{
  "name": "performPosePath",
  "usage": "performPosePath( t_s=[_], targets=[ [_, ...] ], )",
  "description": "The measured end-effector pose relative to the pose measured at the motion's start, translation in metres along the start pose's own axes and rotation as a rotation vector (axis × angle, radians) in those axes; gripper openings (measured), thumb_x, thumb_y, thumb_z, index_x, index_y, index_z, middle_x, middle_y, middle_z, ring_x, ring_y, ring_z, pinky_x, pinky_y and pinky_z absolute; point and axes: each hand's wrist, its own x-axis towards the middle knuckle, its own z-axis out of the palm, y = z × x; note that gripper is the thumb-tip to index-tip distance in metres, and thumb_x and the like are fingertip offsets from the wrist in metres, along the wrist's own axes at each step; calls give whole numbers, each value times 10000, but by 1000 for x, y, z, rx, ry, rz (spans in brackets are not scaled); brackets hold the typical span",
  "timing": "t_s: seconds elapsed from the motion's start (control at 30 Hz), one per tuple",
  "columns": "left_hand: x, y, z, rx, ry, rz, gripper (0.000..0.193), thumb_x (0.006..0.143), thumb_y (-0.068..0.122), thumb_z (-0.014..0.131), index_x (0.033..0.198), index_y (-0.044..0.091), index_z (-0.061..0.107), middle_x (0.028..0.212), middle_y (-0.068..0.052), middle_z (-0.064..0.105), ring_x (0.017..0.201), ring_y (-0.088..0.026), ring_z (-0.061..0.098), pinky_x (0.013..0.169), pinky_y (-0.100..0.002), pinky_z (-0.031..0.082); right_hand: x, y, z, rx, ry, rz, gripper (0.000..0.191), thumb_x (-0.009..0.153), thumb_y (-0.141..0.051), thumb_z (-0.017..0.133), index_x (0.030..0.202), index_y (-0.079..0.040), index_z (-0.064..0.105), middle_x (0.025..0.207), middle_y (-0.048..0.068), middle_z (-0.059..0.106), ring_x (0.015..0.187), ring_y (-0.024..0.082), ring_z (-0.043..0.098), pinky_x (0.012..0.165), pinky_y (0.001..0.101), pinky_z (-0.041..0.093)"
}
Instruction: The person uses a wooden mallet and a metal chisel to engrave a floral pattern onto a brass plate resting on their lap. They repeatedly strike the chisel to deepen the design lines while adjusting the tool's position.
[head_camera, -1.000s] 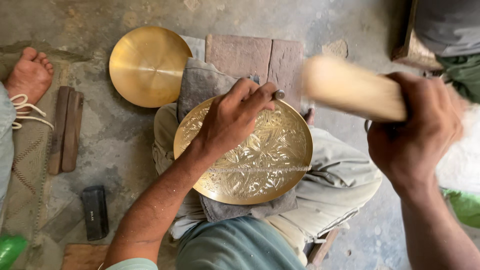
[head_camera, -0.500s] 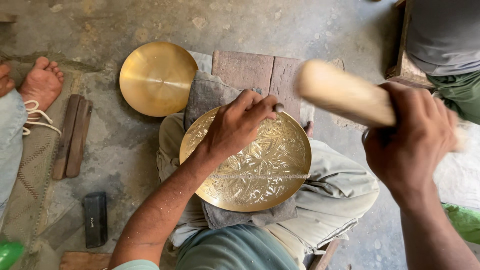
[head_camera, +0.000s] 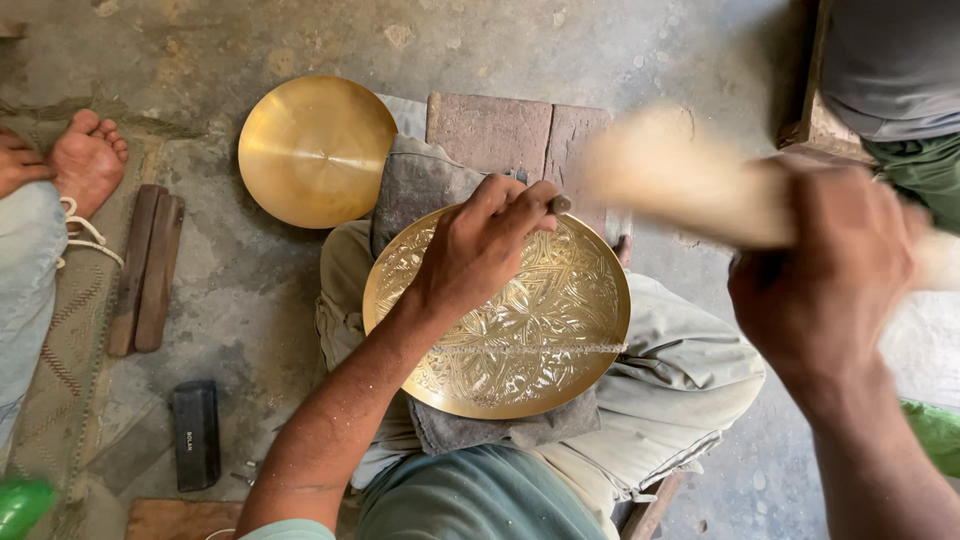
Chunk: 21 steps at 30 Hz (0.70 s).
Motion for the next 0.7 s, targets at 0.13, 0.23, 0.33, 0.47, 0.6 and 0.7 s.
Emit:
performPosePath(
  t_s=[0.13,0.23,0.33,0.47,0.6,0.7],
  targets=[
    [0,3,-3,-70,11,-18,464,953,-95,642,1356,105,528,1045,-29,598,915,-172,740,689,-282,634,-18,21,6,255,-51,98,248,928,-17,594,1174,-9,627,1032,74,646,845,183,605,799,298,460],
    [0,6,-3,-34,-9,-77,425,963,-41,719,1323,110,551,969,-43,587,817,-160,717,627,-317,596,-24,34,14,-2,-82,-17,224,922,49,582,1131,1,646,980,99,618,822,223,559,791,321,405],
    [-2,8,-2,-37,43,-79,439,951,-41,726,1324,122,560,982,-54,591,824,-176,705,639,-330,592,-23,31,13,39,-107,-14,296,863,4,600,1151,-22,662,1007,83,632,878,214,571,814,333,419],
    [-6,5,1,-68,39,-79,440,964,-68,698,1333,124,555,1021,-32,604,889,-165,728,688,-312,617,-14,9,6,317,-128,192,246,882,-103,630,1124,-57,644,962,9,633,869,164,616,766,339,505],
    [-13,-1,7,-34,62,-43,411,970,4,765,1307,120,562,1022,-46,579,845,-166,699,685,-298,629,-7,0,-7,-354,-221,-119,397,830,92,720,1203,-1,623,979,165,652,883,312,639,766,402,530],
    [-20,-6,10,-67,93,-19,420,985,-3,760,1318,127,541,1065,-48,559,881,-161,704,708,-303,624,-15,-3,-4,375,-169,153,414,939,140,647,1312,33,505,1179,140,624,1040,246,638,898,319,563]
  ],
)
